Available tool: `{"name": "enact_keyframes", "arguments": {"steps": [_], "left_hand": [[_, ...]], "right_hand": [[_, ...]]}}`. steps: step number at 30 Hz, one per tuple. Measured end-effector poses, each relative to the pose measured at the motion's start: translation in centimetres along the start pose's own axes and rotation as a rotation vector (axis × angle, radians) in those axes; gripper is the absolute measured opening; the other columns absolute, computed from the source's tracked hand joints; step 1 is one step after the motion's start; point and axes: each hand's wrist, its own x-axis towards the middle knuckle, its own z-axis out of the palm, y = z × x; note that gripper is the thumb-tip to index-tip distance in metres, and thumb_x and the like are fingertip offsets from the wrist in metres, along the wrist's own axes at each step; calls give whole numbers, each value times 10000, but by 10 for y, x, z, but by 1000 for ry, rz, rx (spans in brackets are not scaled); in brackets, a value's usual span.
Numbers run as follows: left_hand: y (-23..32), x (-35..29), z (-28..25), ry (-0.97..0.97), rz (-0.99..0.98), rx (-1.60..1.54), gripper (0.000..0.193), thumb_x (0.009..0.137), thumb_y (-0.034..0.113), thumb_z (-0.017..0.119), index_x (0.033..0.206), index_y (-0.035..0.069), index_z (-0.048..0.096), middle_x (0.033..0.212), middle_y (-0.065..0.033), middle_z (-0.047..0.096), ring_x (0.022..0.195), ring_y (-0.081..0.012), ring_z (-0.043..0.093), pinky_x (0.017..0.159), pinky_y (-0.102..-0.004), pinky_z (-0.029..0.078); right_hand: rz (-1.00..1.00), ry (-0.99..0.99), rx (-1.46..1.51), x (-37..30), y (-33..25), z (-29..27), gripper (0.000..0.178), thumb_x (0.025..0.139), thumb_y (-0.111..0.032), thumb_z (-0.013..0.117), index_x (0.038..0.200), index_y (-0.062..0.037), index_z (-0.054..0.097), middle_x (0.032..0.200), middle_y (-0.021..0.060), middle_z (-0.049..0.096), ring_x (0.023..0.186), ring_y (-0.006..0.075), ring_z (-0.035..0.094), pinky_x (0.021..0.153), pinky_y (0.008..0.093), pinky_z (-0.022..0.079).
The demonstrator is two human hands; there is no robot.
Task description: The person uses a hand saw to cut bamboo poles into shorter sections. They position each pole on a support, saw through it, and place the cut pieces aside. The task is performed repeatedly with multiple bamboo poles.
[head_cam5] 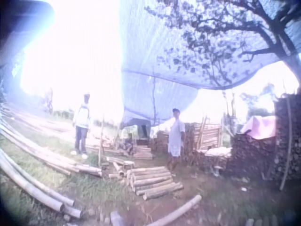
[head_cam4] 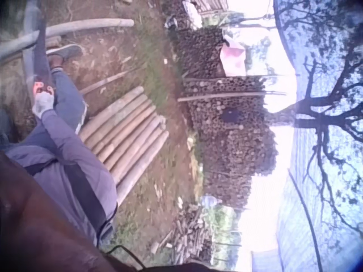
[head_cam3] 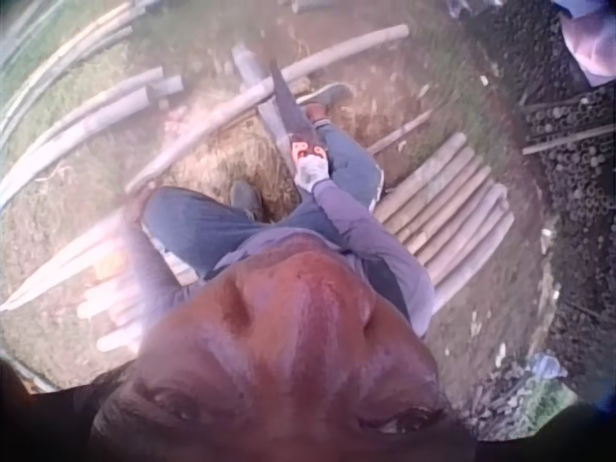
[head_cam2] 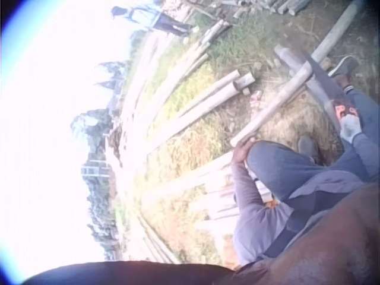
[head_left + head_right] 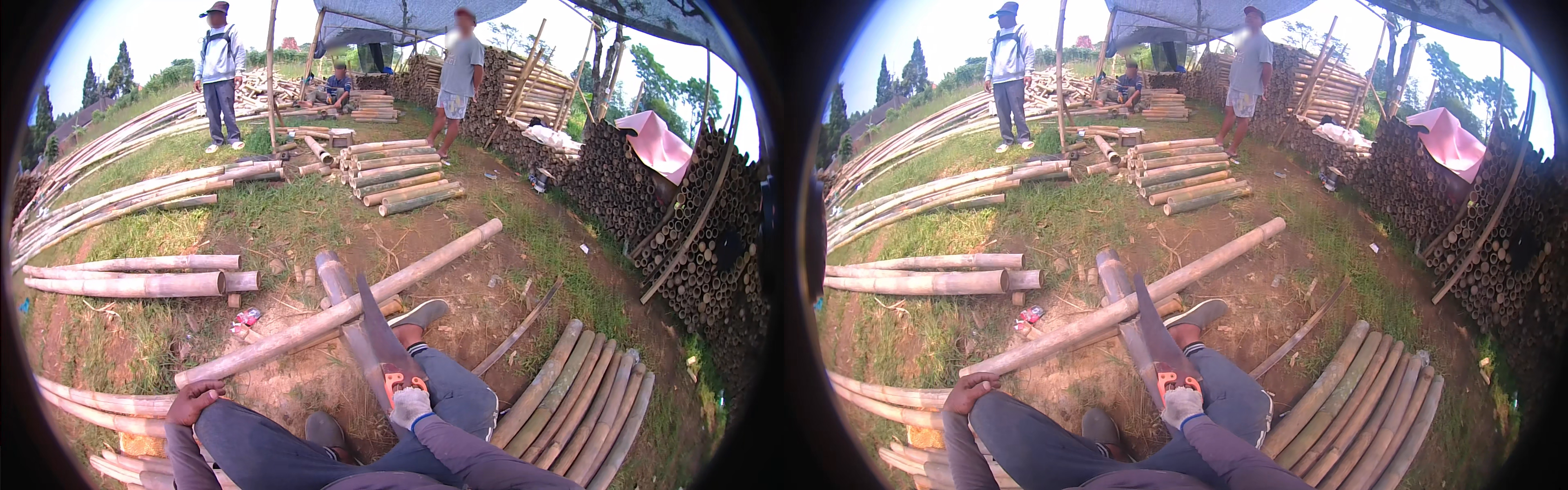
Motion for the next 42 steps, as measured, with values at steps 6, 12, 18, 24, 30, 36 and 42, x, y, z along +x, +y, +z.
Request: {"name": "enact_keyframes", "arguments": {"steps": [6, 12, 18, 24, 30, 36, 42], "left_hand": [[-22, -13, 17, 34, 184, -295, 572, 976, 388, 686, 1294, -87, 700, 1201, -230, 760, 1106, -298, 739, 1054, -398, 551], [-37, -1, 19, 164, 196, -382, 502, 1032, 360, 682, 1297, -66, 686, 1169, -206, 749, 1053, -293, 740, 971, -401, 593], [-40, 3, 21, 238, 179, -427, 509, 1041, 390, 693, 1316, -38, 671, 1148, -191, 742, 1003, -272, 726, 936, -398, 602], [-35, -2, 25, 252, 179, -418, 515, 1048, 397, 688, 1324, -37, 667, 1155, -185, 739, 1008, -262, 721, 943, -386, 595], [-17, 0, 40, 225, 194, -376, 487, 1052, 366, 672, 1289, -60, 681, 1192, -198, 740, 1046, -265, 727, 974, -378, 581], [-4, 17, 50, -257, 435, -278, 591, 963, 449, 698, 1231, -76, 712, 1288, -241, 724, 1168, -309, 704, 1112, -403, 504], [6, 43, 89, -289, 125, -478, 671, 951, 458, 731, 1342, -79, 640, 1338, -268, 684, 1215, -334, 693, 1096, -461, 519]], "right_hand": [[-1, -29, -3, -1, 2, 7, 311, 800, -331, 794, 988, -84, 817, 961, 158, 808, 919, 339, 792, 783, 512, 613], [-10, 16, -22, -4, 2, 10, 304, 791, -315, 800, 988, -83, 810, 960, 159, 805, 916, 335, 790, 776, 503, 612], [-23, 36, -12, -4, 2, 5, 321, 780, -287, 789, 1013, -68, 779, 948, 165, 791, 905, 338, 780, 792, 498, 601], [-16, 31, -24, -6, 0, 10, 302, 786, -284, 781, 1005, -77, 799, 962, 147, 796, 923, 335, 780, 800, 506, 601], [0, 13, -18, -7, -1, 6, 256, 788, -293, 782, 955, -102, 810, 947, 138, 797, 918, 323, 782, 786, 507, 599], [8, 69, 0, -6, 3, 10, 213, 784, -282, 769, 906, -110, 798, 905, 133, 789, 881, 317, 780, 771, 504, 592], [19, 57, 24, -5, 8, 9, 212, 785, -290, 765, 890, -108, 791, 888, 140, 787, 871, 328, 778, 764, 508, 589]]}}
